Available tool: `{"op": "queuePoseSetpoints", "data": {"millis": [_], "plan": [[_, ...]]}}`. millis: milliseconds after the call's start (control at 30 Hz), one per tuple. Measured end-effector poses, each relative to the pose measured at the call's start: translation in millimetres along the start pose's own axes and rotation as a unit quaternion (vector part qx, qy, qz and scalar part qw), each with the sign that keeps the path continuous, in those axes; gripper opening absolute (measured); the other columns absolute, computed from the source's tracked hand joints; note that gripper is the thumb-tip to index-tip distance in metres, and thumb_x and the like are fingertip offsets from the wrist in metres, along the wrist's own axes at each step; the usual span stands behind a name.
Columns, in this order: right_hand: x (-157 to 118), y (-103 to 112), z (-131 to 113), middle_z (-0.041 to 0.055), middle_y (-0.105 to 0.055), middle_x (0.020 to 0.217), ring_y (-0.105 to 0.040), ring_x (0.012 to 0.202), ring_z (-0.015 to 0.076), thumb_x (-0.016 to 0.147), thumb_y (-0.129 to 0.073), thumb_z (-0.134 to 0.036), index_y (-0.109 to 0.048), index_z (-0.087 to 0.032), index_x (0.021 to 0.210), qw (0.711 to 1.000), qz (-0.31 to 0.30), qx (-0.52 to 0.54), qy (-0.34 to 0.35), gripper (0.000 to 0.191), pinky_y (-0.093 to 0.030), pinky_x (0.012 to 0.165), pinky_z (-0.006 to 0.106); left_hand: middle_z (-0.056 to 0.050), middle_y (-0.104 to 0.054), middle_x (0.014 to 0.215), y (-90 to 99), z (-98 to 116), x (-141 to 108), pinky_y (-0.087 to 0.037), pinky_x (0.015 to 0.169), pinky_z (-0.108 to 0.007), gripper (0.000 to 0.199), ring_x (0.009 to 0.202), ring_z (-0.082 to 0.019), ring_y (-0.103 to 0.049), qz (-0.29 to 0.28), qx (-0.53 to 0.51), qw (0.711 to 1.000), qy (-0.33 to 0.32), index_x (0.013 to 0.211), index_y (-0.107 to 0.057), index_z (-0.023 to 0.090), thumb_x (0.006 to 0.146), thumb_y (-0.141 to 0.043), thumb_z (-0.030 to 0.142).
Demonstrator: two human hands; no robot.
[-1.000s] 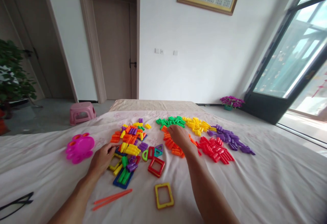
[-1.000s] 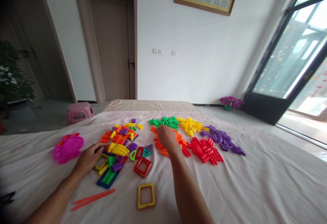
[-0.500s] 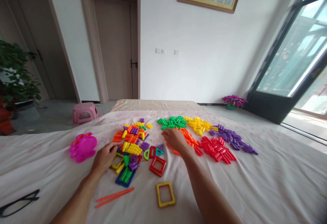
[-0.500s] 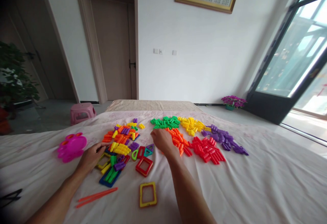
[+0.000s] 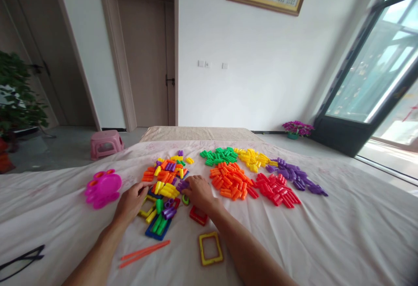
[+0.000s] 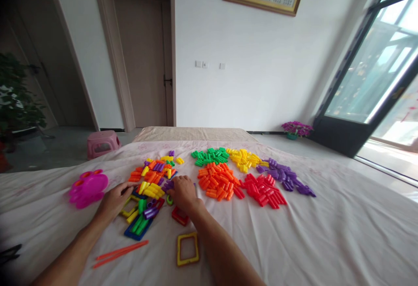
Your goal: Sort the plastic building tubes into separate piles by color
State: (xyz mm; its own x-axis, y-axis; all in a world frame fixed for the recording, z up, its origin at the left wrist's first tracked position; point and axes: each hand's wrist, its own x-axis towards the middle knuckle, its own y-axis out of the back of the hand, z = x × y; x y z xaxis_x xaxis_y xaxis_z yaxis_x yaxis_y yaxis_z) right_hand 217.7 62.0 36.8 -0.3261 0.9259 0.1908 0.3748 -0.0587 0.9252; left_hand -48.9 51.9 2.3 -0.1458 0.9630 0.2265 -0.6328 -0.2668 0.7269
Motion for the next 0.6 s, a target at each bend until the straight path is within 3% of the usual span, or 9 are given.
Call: {"op": "queuePoseSetpoints", "data": {"millis": [167,300,433,533,600], "plan": [[-0.2,3.0,5.0,0.0015,-0.073,0.101,-0.065,0.091,0.0182,0.083,-0.067,-0.028,-0.068,-0.025,0.104,0.996,0.034,0.079,-0.012,0.021,-0.042,0.072,0.024,0.0,-0.077,0.109,-3.4,-14.0,5.1,-0.05,0.079,-0.023,0.038,0.103,-0.021,-0.07,-0.001,0.017,1.0,0.0,0.109,-0.074,0.027,0.086,-0.048,0.043],[5.0,26.1,28.1,-0.001,-0.073,0.091,-0.064,0.08,0.0146,0.082,-0.067,-0.027,-0.069,-0.023,0.099,0.979,0.103,0.175,-0.036,0.017,-0.042,0.067,0.021,-0.001,-0.077,0.107,-6.2,-24.2,11.6,-0.051,0.079,-0.024,0.038,0.101,-0.022,-0.07,-0.01,0.025,1.0,0.0,0.109,-0.074,0.027,0.085,-0.05,0.044],[-1.4,63.6,80.6,-0.001,-0.071,0.084,-0.063,0.073,0.0138,0.081,-0.065,-0.027,-0.068,-0.02,0.097,0.94,0.222,0.24,-0.095,0.017,-0.043,0.064,0.022,-0.001,-0.078,0.105,-7.3,-29.7,15.5,-0.051,0.076,-0.025,0.037,0.098,-0.023,-0.071,-0.014,0.025,1.0,0.009,0.108,-0.075,0.027,0.084,-0.051,0.044],[-18.7,90.2,132.6,-0.0018,-0.067,0.071,-0.059,0.063,0.0133,0.081,-0.064,-0.033,-0.069,-0.018,0.096,0.917,0.273,0.227,-0.182,0.022,-0.041,0.058,0.022,-0.001,-0.078,0.104,-8.5,-34.1,18.5,-0.051,0.075,-0.026,0.036,0.096,-0.024,-0.071,-0.018,0.026,0.999,0.013,0.107,-0.074,0.028,0.085,-0.051,0.045],[-35.6,106.8,169.1,-0.0004,-0.068,0.072,-0.061,0.065,0.0141,0.081,-0.064,-0.036,-0.07,-0.017,0.098,0.903,0.306,0.2,-0.227,0.026,-0.042,0.058,0.022,-0.001,-0.078,0.103,-9.2,-36.7,20.2,-0.051,0.074,-0.027,0.036,0.096,-0.024,-0.072,-0.023,0.028,0.999,0.017,0.107,-0.074,0.028,0.086,-0.05,0.045]]}}
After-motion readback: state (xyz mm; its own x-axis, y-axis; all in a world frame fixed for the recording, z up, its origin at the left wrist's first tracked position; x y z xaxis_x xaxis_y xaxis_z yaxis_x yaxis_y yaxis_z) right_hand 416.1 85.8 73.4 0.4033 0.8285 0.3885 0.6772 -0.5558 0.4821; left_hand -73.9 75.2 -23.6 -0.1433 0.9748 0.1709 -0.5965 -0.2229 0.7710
